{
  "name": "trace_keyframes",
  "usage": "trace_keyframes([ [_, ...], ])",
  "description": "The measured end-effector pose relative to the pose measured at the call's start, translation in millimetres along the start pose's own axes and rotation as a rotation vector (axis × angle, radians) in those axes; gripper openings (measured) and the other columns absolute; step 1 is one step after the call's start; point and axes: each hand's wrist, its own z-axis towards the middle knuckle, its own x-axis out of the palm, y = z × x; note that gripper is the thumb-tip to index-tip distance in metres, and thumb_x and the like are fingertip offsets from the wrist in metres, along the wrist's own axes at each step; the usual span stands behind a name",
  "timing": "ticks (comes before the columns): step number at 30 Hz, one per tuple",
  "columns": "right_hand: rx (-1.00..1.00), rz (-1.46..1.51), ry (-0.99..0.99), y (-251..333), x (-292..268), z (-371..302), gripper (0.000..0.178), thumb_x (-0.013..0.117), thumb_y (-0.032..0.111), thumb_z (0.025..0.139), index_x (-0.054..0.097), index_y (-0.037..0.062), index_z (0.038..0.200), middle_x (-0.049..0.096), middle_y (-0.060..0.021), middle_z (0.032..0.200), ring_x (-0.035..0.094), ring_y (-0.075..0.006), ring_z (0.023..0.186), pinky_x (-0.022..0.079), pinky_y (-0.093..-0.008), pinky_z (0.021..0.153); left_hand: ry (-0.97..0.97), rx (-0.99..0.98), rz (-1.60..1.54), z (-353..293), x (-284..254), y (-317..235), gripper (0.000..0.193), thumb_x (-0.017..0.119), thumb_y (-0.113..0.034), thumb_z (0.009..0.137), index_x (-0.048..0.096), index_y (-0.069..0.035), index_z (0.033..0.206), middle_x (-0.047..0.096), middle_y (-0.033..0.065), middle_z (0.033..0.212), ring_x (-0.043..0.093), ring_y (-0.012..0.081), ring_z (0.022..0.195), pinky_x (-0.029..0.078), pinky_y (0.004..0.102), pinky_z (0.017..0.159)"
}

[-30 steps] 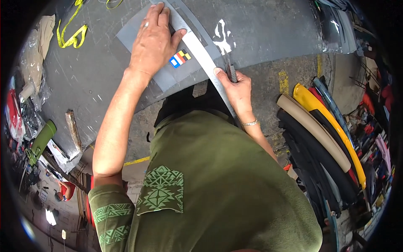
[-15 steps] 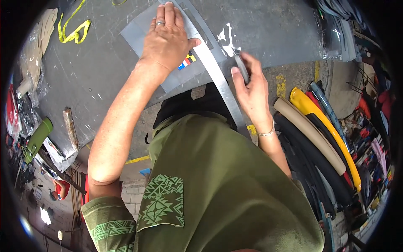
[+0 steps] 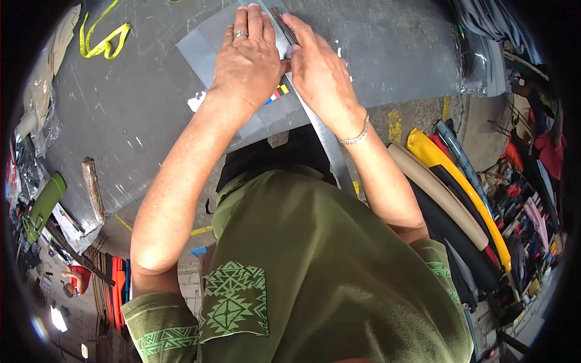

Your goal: Measuring and cutting a piece of grey material using a ruler and a utility knife on a workshop table.

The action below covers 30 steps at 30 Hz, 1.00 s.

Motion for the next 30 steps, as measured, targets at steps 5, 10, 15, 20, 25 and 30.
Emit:
trace_keyframes([
  [5,0.137,-0.049,0.105,11,-6,3,0.052,0.052,0.008,0.1,0.044,0.0196,0.15,0.067,-0.0232,0.117,0.067,-0.0441,0.105,0.055,-0.0531,0.091,-0.002,0.019,0.065,-2,-2,0,0.072,0.049,-0.034,0.101,0.035,0.015,0.15,0.034,0.033,0.159,0.029,0.0433,0.152,0.028,0.0469,0.124],
  [10,0.082,-0.06,0.073,9,-5,3,0.053,0.054,0.008,0.099,0.045,0.0214,0.15,0.068,-0.0233,0.112,0.068,-0.0438,0.102,0.056,-0.0521,0.089,-0.44,0.148,-0.164,8,57,11,0.072,0.049,-0.035,0.1,0.036,0.015,0.15,0.034,0.033,0.159,0.029,0.0438,0.152,0.028,0.0471,0.124],
  [15,0.05,-0.072,0.047,6,-3,5,0.055,0.057,0.008,0.098,0.045,0.0214,0.15,0.067,-0.0234,0.108,0.069,-0.0434,0.093,0.057,-0.0516,0.083,-0.912,0.267,-0.357,10,69,12,0.073,0.051,-0.035,0.099,0.037,0.016,0.15,0.035,0.0327,0.158,0.029,0.0438,0.152,0.027,0.047,0.125],
  [20,0.095,-0.062,0.083,7,-5,5,0.053,0.054,0.008,0.099,0.046,0.0213,0.149,0.068,-0.024,0.115,0.067,-0.0443,0.104,0.055,-0.0521,0.091,-0.016,0.034,0.035,-1,-2,1,0.075,0.055,-0.036,0.097,0.037,0.016,0.149,0.036,0.0326,0.158,0.03,0.0435,0.151,0.028,0.0471,0.125],
  [25,0.032,-0.052,0.083,16,-10,9,0.054,0.053,0.007,0.099,0.044,0.0207,0.15,0.067,-0.0244,0.116,0.067,-0.045,0.103,0.055,-0.0521,0.09,-0.451,0.133,-0.257,5,56,13,0.075,0.054,-0.035,0.097,0.036,0.015,0.15,0.035,0.0323,0.159,0.03,0.0428,0.152,0.028,0.0469,0.124],
  [30,0.065,-0.046,0.157,12,-18,15,0.052,0.052,0.009,0.097,0.045,0.0054,0.148,0.065,-0.0305,0.119,0.065,-0.0482,0.105,0.054,-0.0534,0.09,-0.04,0.034,0.026,1,6,0,0.071,0.05,-0.032,0.099,0.036,0.015,0.151,0.034,0.0314,0.16,0.029,0.0425,0.152,0.027,0.0466,0.125],
])
